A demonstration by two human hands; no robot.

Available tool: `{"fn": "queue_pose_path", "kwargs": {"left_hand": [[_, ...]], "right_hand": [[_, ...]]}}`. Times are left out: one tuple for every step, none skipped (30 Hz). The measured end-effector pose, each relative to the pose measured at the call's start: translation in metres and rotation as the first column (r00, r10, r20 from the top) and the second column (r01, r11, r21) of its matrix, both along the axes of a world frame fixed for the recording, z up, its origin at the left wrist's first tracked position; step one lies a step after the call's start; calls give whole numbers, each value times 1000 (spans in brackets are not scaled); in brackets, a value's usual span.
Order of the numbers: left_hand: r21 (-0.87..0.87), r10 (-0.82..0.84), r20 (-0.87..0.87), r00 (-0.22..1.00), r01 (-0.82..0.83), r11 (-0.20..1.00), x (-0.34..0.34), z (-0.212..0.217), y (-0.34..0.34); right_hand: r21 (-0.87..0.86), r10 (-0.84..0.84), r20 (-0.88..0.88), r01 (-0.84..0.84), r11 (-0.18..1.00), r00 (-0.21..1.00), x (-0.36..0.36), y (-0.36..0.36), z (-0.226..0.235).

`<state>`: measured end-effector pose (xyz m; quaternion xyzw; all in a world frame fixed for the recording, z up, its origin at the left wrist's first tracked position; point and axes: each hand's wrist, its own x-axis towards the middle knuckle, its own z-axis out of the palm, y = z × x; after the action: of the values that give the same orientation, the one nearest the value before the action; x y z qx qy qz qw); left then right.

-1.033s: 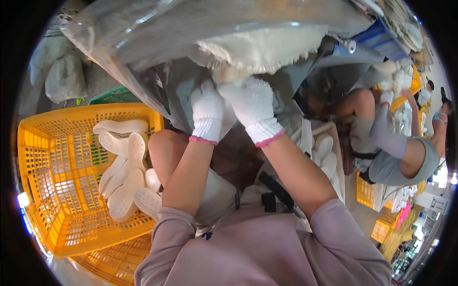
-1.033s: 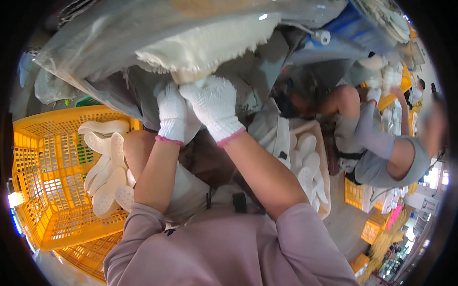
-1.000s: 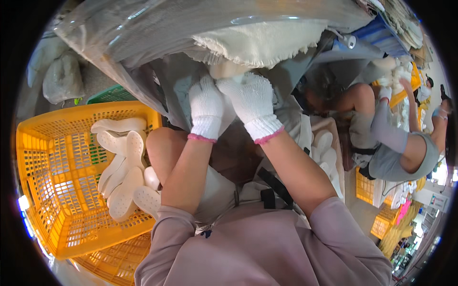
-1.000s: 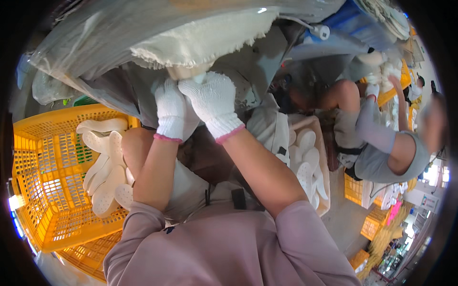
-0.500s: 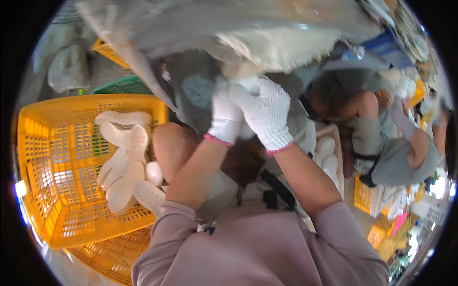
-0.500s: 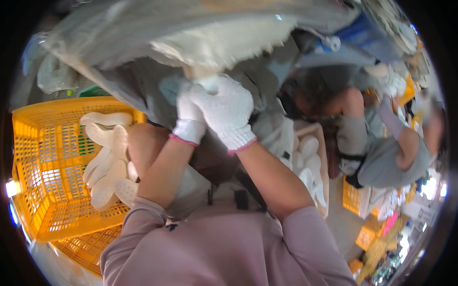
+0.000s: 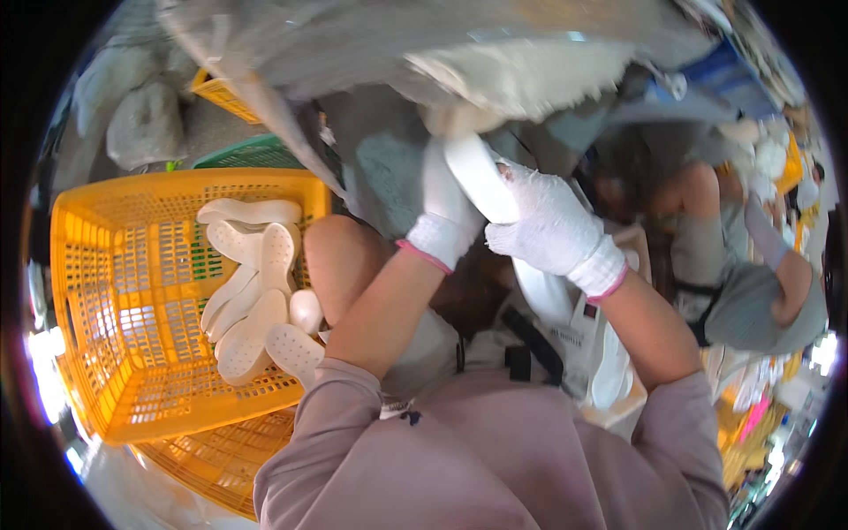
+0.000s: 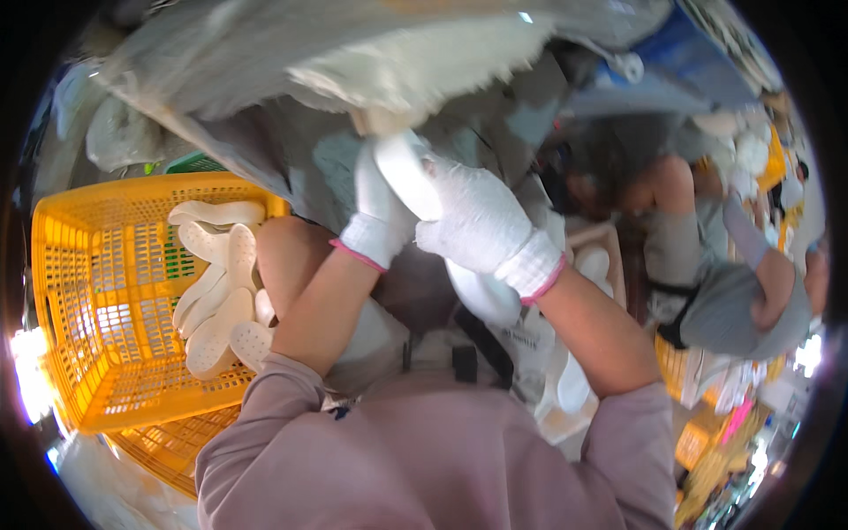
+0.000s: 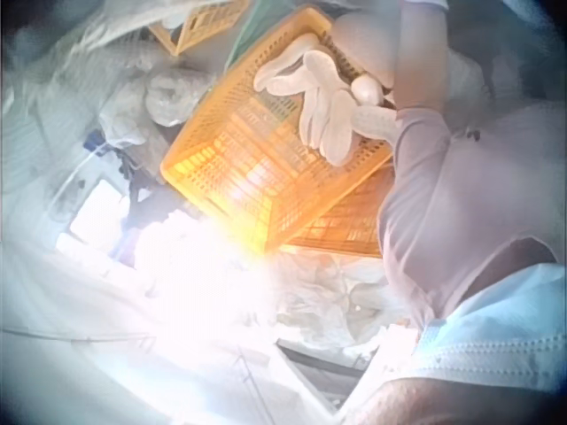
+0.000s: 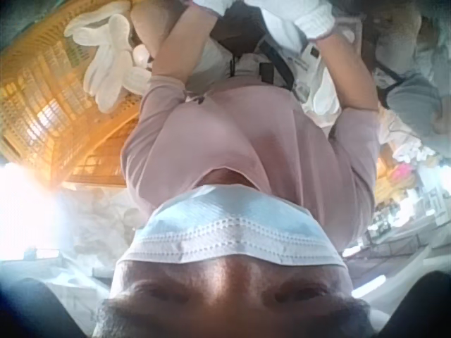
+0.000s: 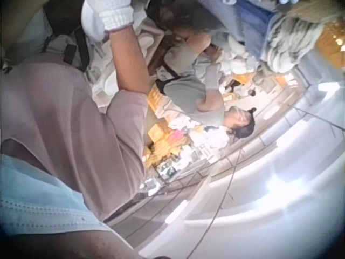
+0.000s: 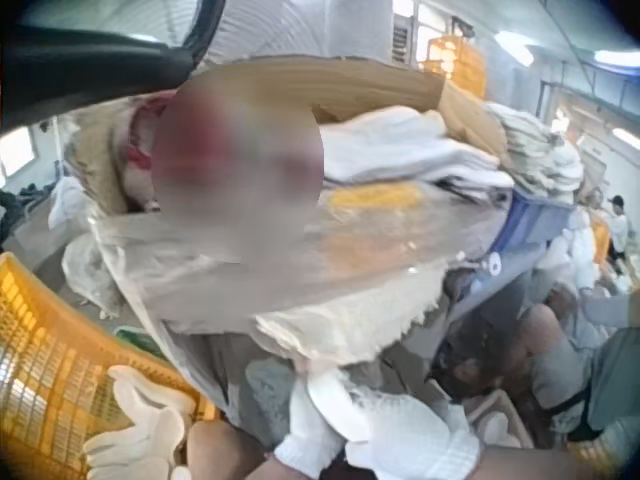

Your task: The person repeatedly picks white slipper-like footwear from a large bag and places them into a yellow plastic basket. The person handles the items one at a time, turning them over and arranging them in the basket.

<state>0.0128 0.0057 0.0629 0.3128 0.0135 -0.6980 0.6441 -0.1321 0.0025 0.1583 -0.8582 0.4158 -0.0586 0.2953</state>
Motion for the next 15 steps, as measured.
{"fn": "queue_pose_path", "kwargs": {"left_hand": [[-76,-18,-34,999,15,997,0,5,5],[-36,3,-81,997,-6,999,-2,8,13],[-45,14,-64,998,-17,999,-1,10,17],[-54,57,-60,997,-61,997,-4,13,22],[-361,-184,-242,953,88,929,-2,14,25],[-287,-113,-197,974,53,956,-5,15,25],[-188,-8,-110,994,-13,982,-3,14,25],[-94,64,-60,996,-69,993,-5,12,21],[-156,21,-220,975,-57,986,-3,7,18],[-117,70,62,996,-63,991,-3,1,11],[-181,84,-148,985,-111,977,-2,-7,8],[-157,127,-287,949,-178,971,0,-17,2],[-75,137,-244,960,-160,984,0,-26,-2],[-51,153,-234,960,-169,984,3,-37,-7],[28,187,-191,964,-185,982,5,-47,-13]], "right_hand": [[-119,-13,56,20,993,998,-9,9,-8],[-232,-17,100,40,972,995,-15,15,-19],[-327,26,134,20,945,991,-21,21,-28],[-335,3,146,47,941,989,-26,25,-40],[-329,9,144,40,944,989,-30,27,-50],[-383,19,196,59,922,980,-30,27,-58],[-394,29,213,58,917,977,-30,27,-61],[-237,-21,217,73,969,976,-26,25,-59],[-159,-56,242,96,983,969,-22,27,-52],[-101,-64,284,96,990,957,-14,26,-41],[-29,-101,188,108,994,977,-5,27,-25],[-103,-98,125,111,989,987,4,31,-9],[-181,-102,78,115,977,992,10,45,8],[-264,-110,17,111,958,994,14,57,18],[-190,-180,15,180,965,984,16,67,24]]}}
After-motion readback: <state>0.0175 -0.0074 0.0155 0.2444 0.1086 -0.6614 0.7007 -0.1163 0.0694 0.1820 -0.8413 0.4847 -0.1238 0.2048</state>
